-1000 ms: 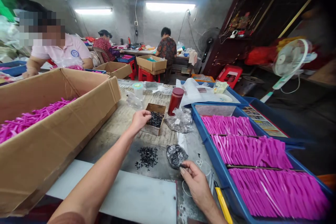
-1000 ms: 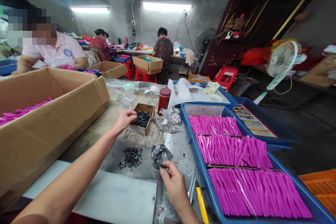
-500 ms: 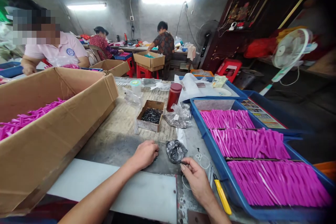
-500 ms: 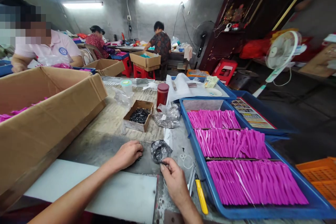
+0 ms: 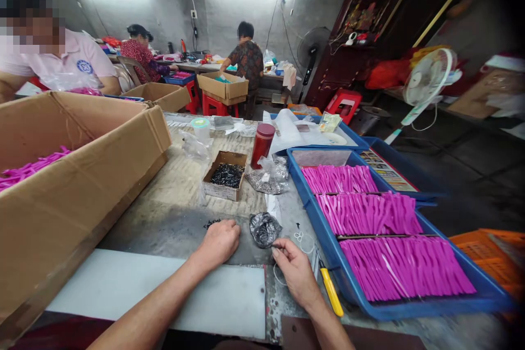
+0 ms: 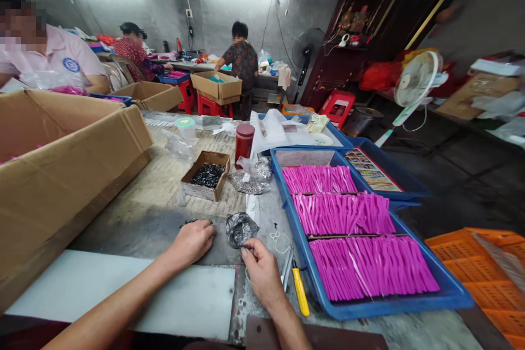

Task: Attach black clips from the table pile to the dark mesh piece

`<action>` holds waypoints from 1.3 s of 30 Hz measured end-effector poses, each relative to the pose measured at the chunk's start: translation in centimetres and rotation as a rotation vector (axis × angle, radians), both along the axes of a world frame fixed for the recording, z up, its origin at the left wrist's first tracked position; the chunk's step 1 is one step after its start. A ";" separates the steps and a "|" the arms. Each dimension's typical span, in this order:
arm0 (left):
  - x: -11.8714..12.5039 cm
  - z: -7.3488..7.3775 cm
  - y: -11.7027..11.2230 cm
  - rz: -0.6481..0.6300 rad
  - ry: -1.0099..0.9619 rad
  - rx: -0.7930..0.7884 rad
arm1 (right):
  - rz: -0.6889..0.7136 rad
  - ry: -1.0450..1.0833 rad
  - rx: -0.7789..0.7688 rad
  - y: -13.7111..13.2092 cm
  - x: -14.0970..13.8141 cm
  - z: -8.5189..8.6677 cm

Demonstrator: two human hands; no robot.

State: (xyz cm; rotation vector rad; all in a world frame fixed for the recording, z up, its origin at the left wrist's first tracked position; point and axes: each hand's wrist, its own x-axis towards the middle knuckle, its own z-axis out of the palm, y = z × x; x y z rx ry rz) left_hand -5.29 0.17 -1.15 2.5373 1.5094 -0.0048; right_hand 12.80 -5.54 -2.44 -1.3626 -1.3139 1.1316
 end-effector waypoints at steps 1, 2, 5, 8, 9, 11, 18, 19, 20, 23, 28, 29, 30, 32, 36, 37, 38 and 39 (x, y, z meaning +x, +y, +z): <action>0.0 0.0 -0.1 -0.008 -0.003 0.001 | 0.001 -0.009 0.001 0.1 0.0 0.1; 0.0 0.1 -0.1 -0.013 -0.010 -0.003 | 0.001 -0.019 0.003 0.2 0.1 0.3; -0.1 0.4 -0.1 0.003 -0.057 -0.040 | 0.001 -0.059 0.019 0.6 0.2 0.6; -0.2 0.6 0.1 0.037 -0.097 -0.087 | 0.010 -0.120 0.032 1.2 0.3 0.7; -0.3 0.7 0.1 0.044 -0.104 -0.102 | 0.014 -0.139 0.034 1.3 0.3 0.7; -0.3 0.8 0.2 0.046 -0.113 -0.122 | 0.025 -0.171 0.035 1.6 0.2 0.7; -0.3 0.7 -0.2 0.031 -0.168 -0.090 | 0.043 -0.256 0.062 1.7 0.1 0.6; -0.3 0.7 -0.2 0.040 -0.178 -0.101 | 0.042 -0.262 0.065 1.7 0.2 0.6; -0.3 0.7 -0.3 0.047 -0.185 -0.112 | 0.042 -0.268 0.067 1.7 0.2 0.6; -0.2 1.0 -0.3 0.049 -0.185 -0.129 | 0.042 -0.303 0.080 2.1 0.3 0.8; 0.0 1.2 -0.3 0.072 -0.170 -0.127 | 0.100 -0.536 0.190 3.5 0.2 1.2; 0.1 1.1 -0.4 0.081 -0.166 -0.123 | 0.130 -0.605 0.217 3.9 0.1 1.2; 0.1 1.0 -0.4 0.086 -0.161 -0.118 | 0.169 -0.682 0.231 4.2 0.0 1.2; 0.1 0.8 -0.4 0.081 -0.149 -0.106 | 0.245 -0.866 0.234 4.7 -0.3 1.1; 0.2 0.4 -0.5 0.048 -0.128 -0.074 | 0.323 -1.182 0.182 5.2 -1.0 0.9; 0.3 0.4 -0.5 0.047 -0.122 -0.071 | 0.325 -1.210 0.173 5.3 -1.1 0.9; 0.4 0.4 -0.5 0.048 -0.117 -0.069 | 0.324 -1.221 0.167 5.3 -1.2 0.9; 0.4 0.4 -0.5 0.048 -0.112 -0.066 | 0.323 -1.225 0.164 5.4 -1.3 0.9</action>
